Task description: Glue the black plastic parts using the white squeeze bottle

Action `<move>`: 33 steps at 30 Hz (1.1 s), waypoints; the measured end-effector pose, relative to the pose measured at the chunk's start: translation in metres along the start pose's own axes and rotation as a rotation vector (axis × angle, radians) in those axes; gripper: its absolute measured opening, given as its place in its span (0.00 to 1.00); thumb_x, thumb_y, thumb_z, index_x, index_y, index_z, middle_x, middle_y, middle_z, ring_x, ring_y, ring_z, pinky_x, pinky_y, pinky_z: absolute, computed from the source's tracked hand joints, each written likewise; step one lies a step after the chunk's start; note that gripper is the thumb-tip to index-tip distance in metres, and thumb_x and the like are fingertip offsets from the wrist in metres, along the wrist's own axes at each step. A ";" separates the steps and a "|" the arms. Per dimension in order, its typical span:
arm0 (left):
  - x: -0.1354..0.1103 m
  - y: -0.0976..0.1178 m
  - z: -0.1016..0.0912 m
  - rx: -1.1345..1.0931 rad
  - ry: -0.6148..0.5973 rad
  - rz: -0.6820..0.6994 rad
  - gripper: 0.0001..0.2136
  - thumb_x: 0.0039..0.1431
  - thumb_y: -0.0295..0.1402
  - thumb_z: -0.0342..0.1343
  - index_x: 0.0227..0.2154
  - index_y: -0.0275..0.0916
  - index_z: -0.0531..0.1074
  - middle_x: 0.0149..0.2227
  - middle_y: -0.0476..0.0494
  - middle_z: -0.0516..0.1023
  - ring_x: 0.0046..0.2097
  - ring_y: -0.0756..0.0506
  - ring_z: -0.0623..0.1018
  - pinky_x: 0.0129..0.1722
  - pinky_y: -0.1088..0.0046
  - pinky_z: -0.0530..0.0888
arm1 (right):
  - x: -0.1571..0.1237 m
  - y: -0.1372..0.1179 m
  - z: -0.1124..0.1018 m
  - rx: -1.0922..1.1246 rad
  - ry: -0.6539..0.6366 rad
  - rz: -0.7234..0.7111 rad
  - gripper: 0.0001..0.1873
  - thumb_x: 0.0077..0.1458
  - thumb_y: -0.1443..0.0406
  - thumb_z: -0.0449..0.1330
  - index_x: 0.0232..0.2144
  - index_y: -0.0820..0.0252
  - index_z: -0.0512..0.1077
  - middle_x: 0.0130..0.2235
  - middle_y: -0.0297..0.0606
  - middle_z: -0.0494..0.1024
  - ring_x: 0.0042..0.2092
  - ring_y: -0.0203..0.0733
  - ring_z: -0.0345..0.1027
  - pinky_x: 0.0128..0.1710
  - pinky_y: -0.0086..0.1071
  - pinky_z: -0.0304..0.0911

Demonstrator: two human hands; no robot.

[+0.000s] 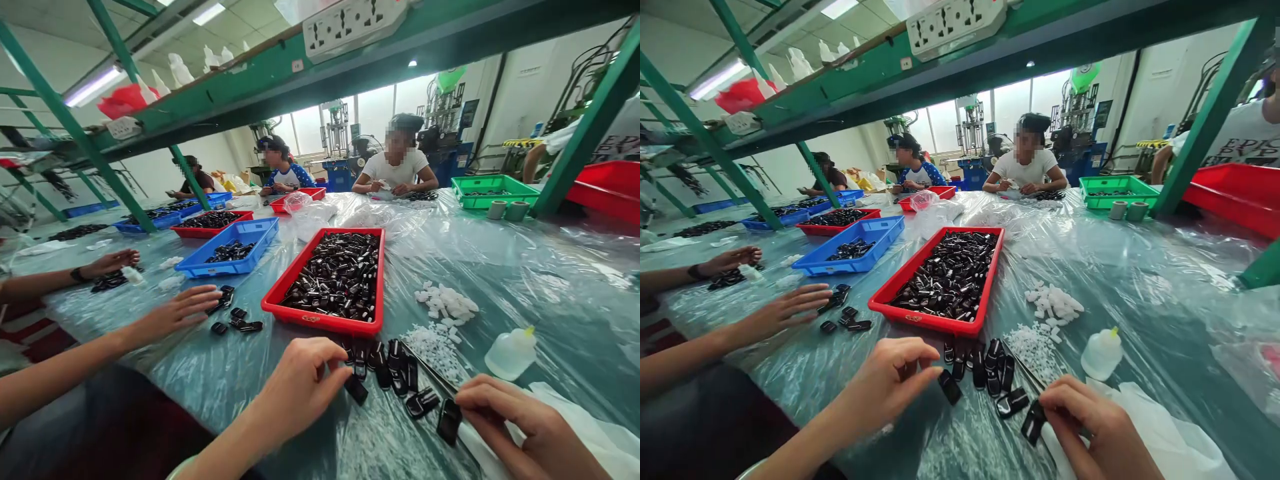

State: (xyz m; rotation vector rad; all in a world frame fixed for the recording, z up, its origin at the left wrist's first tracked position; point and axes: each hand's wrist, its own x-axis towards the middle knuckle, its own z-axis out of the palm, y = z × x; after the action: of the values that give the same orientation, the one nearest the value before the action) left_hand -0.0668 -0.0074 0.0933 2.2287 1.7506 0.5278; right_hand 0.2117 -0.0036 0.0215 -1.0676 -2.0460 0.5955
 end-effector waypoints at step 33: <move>0.041 0.069 0.076 -1.128 -0.490 -0.138 0.09 0.40 0.26 0.62 0.22 0.35 0.65 0.20 0.54 0.64 0.24 0.54 0.62 0.23 0.79 0.57 | 0.016 -0.021 -0.016 0.639 -0.170 0.476 0.18 0.51 0.52 0.57 0.26 0.62 0.74 0.20 0.31 0.67 0.23 0.31 0.58 0.24 0.26 0.54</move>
State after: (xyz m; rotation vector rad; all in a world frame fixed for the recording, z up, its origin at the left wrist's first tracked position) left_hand 0.0348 0.0174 0.0585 1.2650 0.9378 0.6379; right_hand 0.2082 -0.0008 0.0523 -1.1205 -1.5394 1.5058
